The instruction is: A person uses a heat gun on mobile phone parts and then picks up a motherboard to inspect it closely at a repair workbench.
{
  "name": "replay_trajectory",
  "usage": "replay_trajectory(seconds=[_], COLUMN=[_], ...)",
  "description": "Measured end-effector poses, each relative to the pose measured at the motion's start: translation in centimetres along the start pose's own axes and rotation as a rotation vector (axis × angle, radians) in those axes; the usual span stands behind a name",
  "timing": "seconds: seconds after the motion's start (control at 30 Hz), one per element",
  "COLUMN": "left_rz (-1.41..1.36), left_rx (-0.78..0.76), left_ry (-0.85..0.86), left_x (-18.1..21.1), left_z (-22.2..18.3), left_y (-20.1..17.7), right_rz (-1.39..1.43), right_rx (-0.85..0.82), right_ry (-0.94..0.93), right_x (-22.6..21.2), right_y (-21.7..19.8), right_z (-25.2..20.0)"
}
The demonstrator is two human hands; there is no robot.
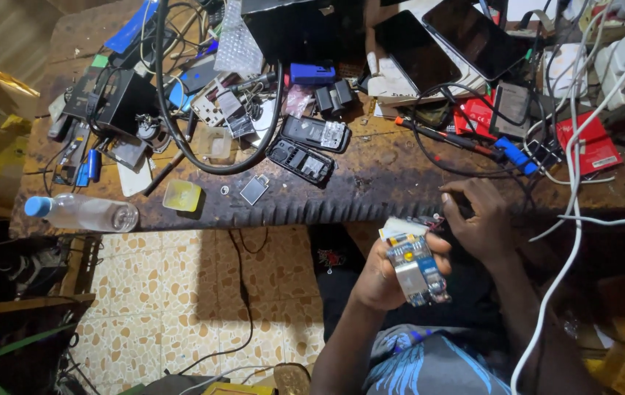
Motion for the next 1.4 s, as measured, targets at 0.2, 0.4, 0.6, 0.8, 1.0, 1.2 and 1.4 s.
replay_trajectory(seconds=[0.2, 0.4, 0.6, 0.8, 1.0, 1.2, 1.4], left_rz=[-0.106, -0.076, -0.034, 0.002, 0.05, 0.074, 0.084], left_rx=[0.015, 0.023, 0.009, 0.029, 0.061, 0.07, 0.085], left_ry=[0.037, 0.055, 0.088, 0.101, 0.145, 0.167, 0.176], left_x=[-0.3, 0.1, 0.6, 0.7, 0.9, 0.8, 1.7], left_z=[0.9, 1.3, 1.7, 2.0, 2.2, 2.3, 1.9], left_y=[-2.3, -2.4, -1.7, -1.3, -0.8, -1.5, -0.2], right_rz=[-0.003, 0.026, 0.01, 0.001, 0.024, 0.015, 0.035], right_rx=[0.004, 0.007, 0.019, 0.019, 0.025, 0.016, 0.001], right_ry=[-0.015, -0.005, -0.042, -0.049, -0.037, -0.026, -0.005], right_x=[-0.4, -0.8, -0.3, -0.7, -0.5, -1.3, -1.6], right_y=[-0.2, -0.4, -0.2, -0.4, -0.3, -0.8, -1.0], right_z=[0.2, 0.5, 0.0, 0.3, -0.1, 0.2, 0.2])
Point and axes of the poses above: each hand's wrist, its own z-axis towards the middle knuckle, its own y-axis out of the palm, x = y × z, the point moved 4 cm from there along z, towards the middle knuckle, and after that the axes turned 14 degrees about -y, right-handed, at the moved point
